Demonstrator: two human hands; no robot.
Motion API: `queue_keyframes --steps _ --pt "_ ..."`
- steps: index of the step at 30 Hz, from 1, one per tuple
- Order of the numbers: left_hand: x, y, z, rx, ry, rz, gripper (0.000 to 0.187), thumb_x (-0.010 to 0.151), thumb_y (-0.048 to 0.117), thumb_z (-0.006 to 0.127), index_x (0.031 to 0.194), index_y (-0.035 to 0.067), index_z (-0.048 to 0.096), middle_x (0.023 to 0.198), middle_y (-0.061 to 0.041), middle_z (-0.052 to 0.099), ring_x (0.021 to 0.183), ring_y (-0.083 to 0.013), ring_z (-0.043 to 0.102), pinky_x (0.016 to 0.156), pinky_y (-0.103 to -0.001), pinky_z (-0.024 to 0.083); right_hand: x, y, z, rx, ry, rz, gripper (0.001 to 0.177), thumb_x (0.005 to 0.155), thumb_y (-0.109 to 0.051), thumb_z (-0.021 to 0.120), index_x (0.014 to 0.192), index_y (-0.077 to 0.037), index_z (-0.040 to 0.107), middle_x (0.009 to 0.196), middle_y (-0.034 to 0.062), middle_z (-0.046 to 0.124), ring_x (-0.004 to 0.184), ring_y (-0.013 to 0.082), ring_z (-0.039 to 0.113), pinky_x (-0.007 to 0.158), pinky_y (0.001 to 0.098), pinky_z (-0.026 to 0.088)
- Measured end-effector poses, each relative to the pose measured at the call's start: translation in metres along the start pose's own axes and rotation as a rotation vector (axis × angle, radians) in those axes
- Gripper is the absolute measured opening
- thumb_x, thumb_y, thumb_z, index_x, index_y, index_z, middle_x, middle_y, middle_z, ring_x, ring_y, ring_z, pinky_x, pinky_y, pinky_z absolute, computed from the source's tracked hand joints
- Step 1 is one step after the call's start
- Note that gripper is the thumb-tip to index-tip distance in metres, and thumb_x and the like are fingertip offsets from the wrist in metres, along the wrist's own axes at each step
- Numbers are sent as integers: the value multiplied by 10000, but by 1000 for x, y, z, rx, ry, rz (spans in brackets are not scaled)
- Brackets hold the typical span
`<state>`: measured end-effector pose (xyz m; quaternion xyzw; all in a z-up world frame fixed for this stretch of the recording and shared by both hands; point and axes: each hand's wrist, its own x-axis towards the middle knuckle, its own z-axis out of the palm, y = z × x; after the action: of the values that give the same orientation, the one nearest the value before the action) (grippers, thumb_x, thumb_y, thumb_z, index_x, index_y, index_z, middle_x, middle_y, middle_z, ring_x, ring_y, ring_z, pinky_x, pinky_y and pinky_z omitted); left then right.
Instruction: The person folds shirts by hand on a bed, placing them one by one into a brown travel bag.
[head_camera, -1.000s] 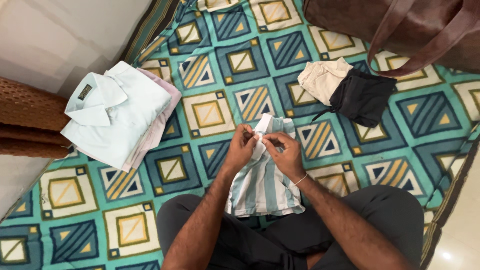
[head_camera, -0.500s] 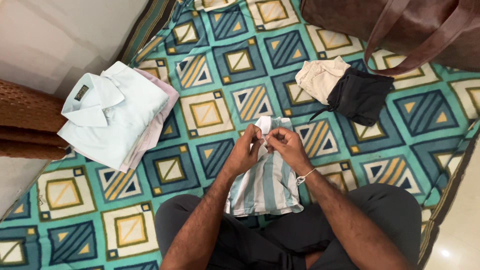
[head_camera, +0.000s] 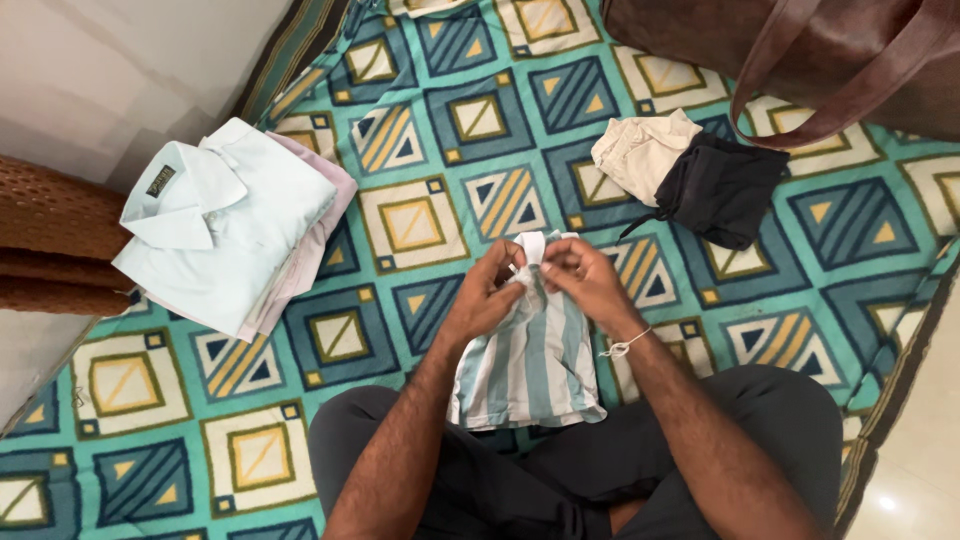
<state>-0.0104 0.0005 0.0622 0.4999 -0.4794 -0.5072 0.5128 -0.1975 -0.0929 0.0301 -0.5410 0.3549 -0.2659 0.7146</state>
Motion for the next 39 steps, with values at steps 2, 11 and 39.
queue_keyframes --steps 2,11,39 --pt "0 10 1 -11 15 -61 366 879 -62 613 1192 97 507 1030 -2 571 859 -89 571 737 -270 465 -2 -14 -3 -167 81 -57 277 944 -43 700 1210 -48 625 1068 60 681 843 122 674 727 282 561" --pt "-10 54 -4 38 -251 -97 794 859 31 785 1556 185 439 1108 -59 688 1027 -133 659 919 -311 555 3 -6 -22 -611 -37 -248 588 794 37 670 1368 -73 609 1417 114 579 1142 284 658 955 374 526" --pt "-11 -109 -22 442 273 -196 301 963 315 697 1082 43 751 861 -150 735 803 -289 661 708 -363 541 -74 -104 -134 -821 308 131 447 931 -218 746 1371 -168 687 1010 172 780 829 302 740 777 397 558"
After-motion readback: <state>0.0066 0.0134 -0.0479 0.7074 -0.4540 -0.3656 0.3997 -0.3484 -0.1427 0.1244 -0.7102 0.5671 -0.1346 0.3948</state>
